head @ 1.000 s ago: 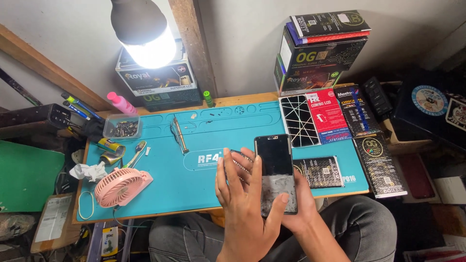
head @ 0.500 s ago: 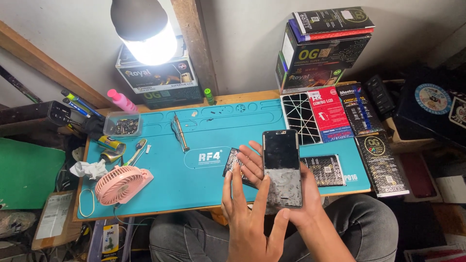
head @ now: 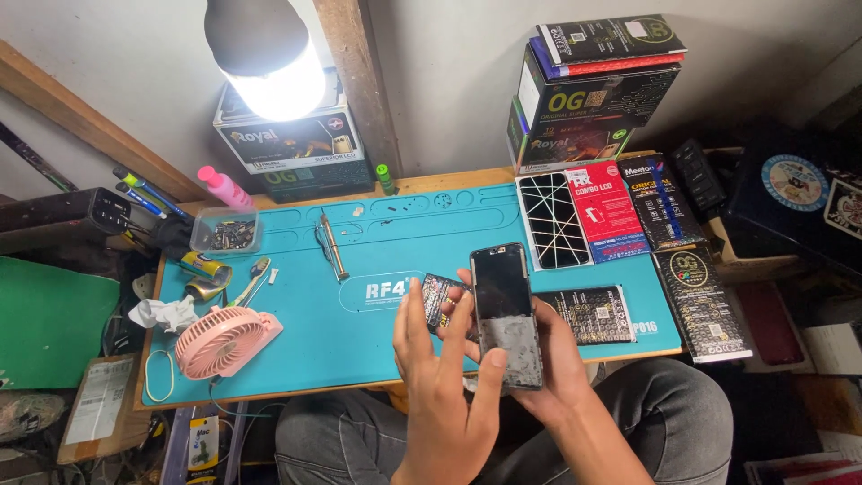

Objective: Removing a battery from a mobile phone frame at a repair station.

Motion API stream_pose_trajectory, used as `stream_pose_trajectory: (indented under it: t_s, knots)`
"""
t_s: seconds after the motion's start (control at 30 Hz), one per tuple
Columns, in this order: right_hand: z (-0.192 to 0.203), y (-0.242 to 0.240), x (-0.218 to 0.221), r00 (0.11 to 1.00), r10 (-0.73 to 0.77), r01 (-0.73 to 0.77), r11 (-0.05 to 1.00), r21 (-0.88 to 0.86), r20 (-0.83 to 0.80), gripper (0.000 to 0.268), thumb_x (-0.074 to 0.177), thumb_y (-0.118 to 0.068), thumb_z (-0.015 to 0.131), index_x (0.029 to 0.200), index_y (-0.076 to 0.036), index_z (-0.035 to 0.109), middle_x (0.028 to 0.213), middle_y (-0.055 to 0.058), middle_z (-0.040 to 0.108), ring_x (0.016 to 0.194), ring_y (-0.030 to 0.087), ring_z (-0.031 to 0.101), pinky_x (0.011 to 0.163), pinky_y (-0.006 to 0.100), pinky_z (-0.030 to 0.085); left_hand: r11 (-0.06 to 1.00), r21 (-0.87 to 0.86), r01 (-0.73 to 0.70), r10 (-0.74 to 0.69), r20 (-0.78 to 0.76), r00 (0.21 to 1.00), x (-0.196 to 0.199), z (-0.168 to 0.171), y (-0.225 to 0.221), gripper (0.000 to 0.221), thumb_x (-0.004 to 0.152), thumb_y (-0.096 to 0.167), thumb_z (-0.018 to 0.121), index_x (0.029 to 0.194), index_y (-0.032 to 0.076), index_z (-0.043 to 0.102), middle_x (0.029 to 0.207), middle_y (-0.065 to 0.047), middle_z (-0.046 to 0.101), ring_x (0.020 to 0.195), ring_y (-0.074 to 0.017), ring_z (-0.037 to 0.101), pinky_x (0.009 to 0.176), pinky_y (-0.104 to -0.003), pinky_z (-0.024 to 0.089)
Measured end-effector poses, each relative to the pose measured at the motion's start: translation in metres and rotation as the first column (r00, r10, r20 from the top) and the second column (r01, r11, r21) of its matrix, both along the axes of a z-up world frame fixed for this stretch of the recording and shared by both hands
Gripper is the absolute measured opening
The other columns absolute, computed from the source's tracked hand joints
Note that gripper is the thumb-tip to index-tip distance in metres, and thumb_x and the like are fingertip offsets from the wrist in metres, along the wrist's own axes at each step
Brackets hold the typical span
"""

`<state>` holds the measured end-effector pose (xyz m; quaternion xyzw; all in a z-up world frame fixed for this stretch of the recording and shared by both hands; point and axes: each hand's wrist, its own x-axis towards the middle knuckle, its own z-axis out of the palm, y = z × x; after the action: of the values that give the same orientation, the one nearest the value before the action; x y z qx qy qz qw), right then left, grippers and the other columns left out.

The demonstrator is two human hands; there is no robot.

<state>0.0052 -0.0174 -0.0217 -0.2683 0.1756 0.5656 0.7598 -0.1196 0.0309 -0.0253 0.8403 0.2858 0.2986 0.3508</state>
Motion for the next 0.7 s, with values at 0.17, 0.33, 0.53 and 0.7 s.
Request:
stream_pose_trajectory:
  t_s: [0.17,0.33,0.53,0.7]
  knots:
    - [-0.016,-0.001,0.004,0.935,0.061,0.042,0.959,-0.280,0.349,0.052,0.098,-0.011,0.061,0.150,-0.007,0.064,0.117,0.013,0.073,0.103,0.027,0.070,0.089,0.039,0.057,0.991,-0.105,-0.081,0.096,0.148,0.984,-0.009,0.005,0.009,0.038,0.108,0.029,0.053,0.133,0.009,0.073,0.154,-0.018,0.057,0.146,-0.0353,0.051,0.115,-0.052,0.045]
    - [-0.006,0.001,-0.007,0.825,0.149,0.098,0.912,-0.397,0.546,0.051,0.100,-0.008,0.062,0.150,-0.008,0.055,0.130,0.017,0.076,0.116,0.024,0.071,0.090,0.038,0.055,0.988,-0.033,-0.150,0.153,0.199,0.968,-0.003,0.003,0.021,0.019,0.103,0.017,0.065,0.114,0.010,0.078,0.113,-0.006,0.076,0.107,-0.0252,0.071,0.091,-0.039,0.060]
    - [-0.007,0.001,-0.017,0.801,0.158,0.090,0.921,-0.378,0.578,0.066,0.099,-0.011,0.061,0.164,-0.013,0.050,0.133,0.015,0.076,0.116,0.019,0.069,0.093,0.033,0.055,0.996,-0.054,-0.076,0.085,0.193,0.978,0.011,-0.002,0.025,0.013,0.096,0.008,0.073,0.107,0.011,0.080,0.100,-0.004,0.074,0.095,-0.0249,0.068,0.084,-0.038,0.058]
    - [-0.014,0.000,-0.023,0.776,0.156,0.119,0.915,-0.385,0.611,0.072,0.097,-0.008,0.062,0.167,-0.008,0.046,0.128,0.022,0.081,0.150,0.015,0.056,0.108,0.031,0.054,0.995,-0.068,-0.076,0.089,0.230,0.969,0.017,-0.003,0.025,0.016,0.097,0.007,0.073,0.110,0.008,0.082,0.095,-0.005,0.075,0.090,-0.0221,0.069,0.082,-0.038,0.058]
